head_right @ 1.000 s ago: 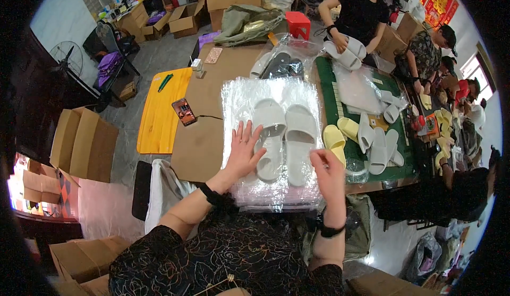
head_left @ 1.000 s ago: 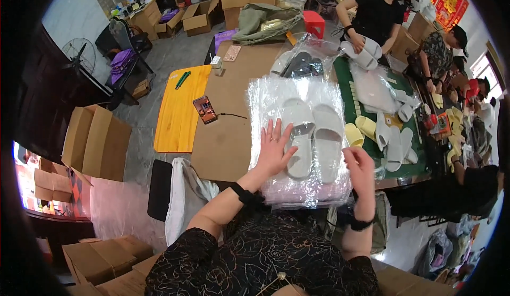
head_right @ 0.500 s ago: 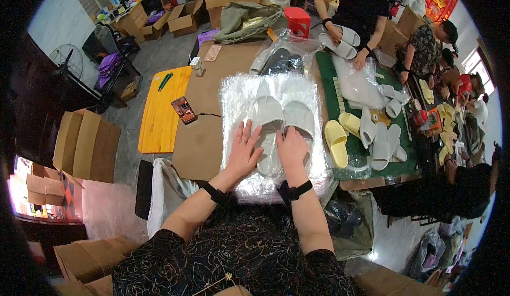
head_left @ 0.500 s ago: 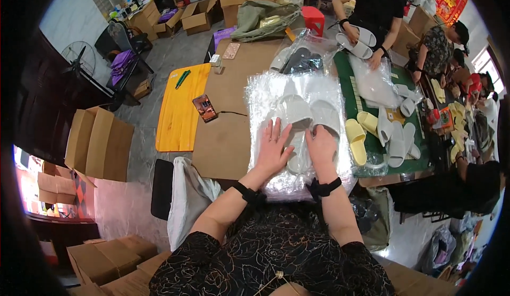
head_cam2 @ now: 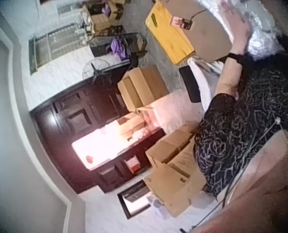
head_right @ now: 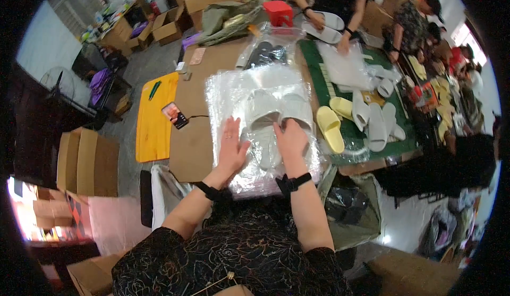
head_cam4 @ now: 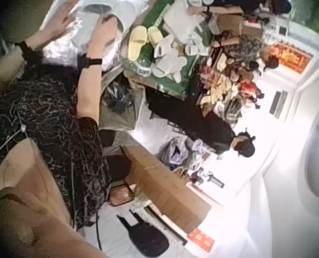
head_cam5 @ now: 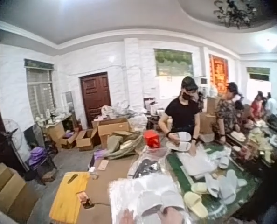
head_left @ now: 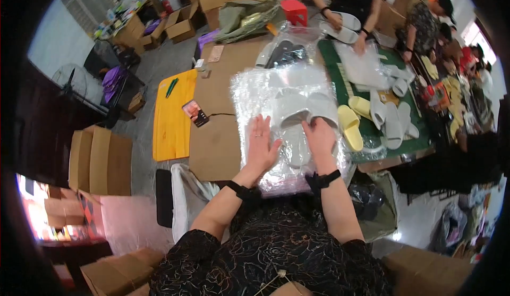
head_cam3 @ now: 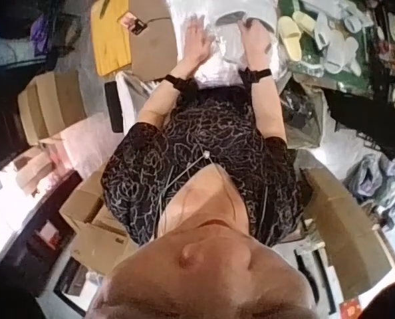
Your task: The recorder is packing pairs of foam sandals/slides into individual plastic bags.
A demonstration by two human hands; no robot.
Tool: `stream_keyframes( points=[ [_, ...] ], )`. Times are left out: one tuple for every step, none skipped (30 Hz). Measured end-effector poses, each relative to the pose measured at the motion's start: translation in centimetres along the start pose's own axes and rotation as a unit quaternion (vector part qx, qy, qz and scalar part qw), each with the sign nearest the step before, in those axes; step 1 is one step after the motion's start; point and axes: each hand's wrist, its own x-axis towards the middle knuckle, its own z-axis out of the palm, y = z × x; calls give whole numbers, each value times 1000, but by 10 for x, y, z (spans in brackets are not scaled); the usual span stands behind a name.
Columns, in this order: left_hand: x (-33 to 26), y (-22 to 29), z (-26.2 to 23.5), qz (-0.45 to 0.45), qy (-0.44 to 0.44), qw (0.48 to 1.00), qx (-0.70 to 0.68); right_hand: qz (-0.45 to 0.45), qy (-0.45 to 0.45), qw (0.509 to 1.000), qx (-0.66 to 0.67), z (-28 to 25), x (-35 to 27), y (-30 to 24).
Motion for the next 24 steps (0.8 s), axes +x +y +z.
stream_keyframes(
  points=[
    [0,0,2,-3,14,1000,0,13,-15,999,41,-4,3,-2],
    [1,1,4,-3,13,1000,0,46,-23,998,42,-5,5,-2],
    [2,2,5,-2,12,1000,0,69,-9,997,34,-7,6,0],
    [0,-2,3,6,21,1000,9,55,-15,997,49,-11,4,-2],
    [-1,-6,4,11,29,999,15,42,-23,997,61,-15,2,5],
    [-2,-10,6,21,26,999,26,59,-12,997,55,-23,-2,16],
    [-1,-8,8,16,21,999,22,73,3,994,76,-31,-7,28],
    [0,-4,8,26,19,999,31,86,19,991,97,-40,-12,42],
    [1,0,8,35,17,998,40,102,28,990,90,-43,-19,68],
    [2,9,8,-7,9,1000,27,135,62,974,172,-45,-29,104],
    [4,10,6,-9,2,1000,0,163,93,949,254,-52,-42,134],
    [2,7,6,-12,4,1000,9,237,111,912,315,-63,-57,150],
    [-1,4,5,-16,8,1000,20,304,127,867,375,-76,-72,166],
    [2,5,9,-2,0,1000,13,331,158,876,313,-73,-100,222],
    [5,7,12,11,-7,1000,7,358,187,880,251,-70,-133,278],
    [2,3,11,-9,-13,1000,13,420,162,880,150,-75,-157,297],
    [-1,-4,10,-10,-17,1000,14,476,134,868,47,-81,-179,311],
    [-3,-12,11,-7,-6,1000,-14,511,115,852,6,-85,-200,323],
    [-5,-15,9,-5,8,999,-37,542,93,834,-32,-88,-218,337],
    [-1,-5,9,-2,-5,1000,-6,535,73,839,-70,-90,-253,379],
    [1,2,10,3,-11,1000,-10,525,49,843,-106,-87,-277,412],
    [-6,-5,2,-9,-7,1000,18,572,58,811,-112,-77,-266,397],
    [-1,2,6,-5,-14,1000,18,579,67,804,-119,-75,-305,435],
    [6,8,11,23,-29,999,31,496,18,845,-196,-72,-330,473]
  ],
)
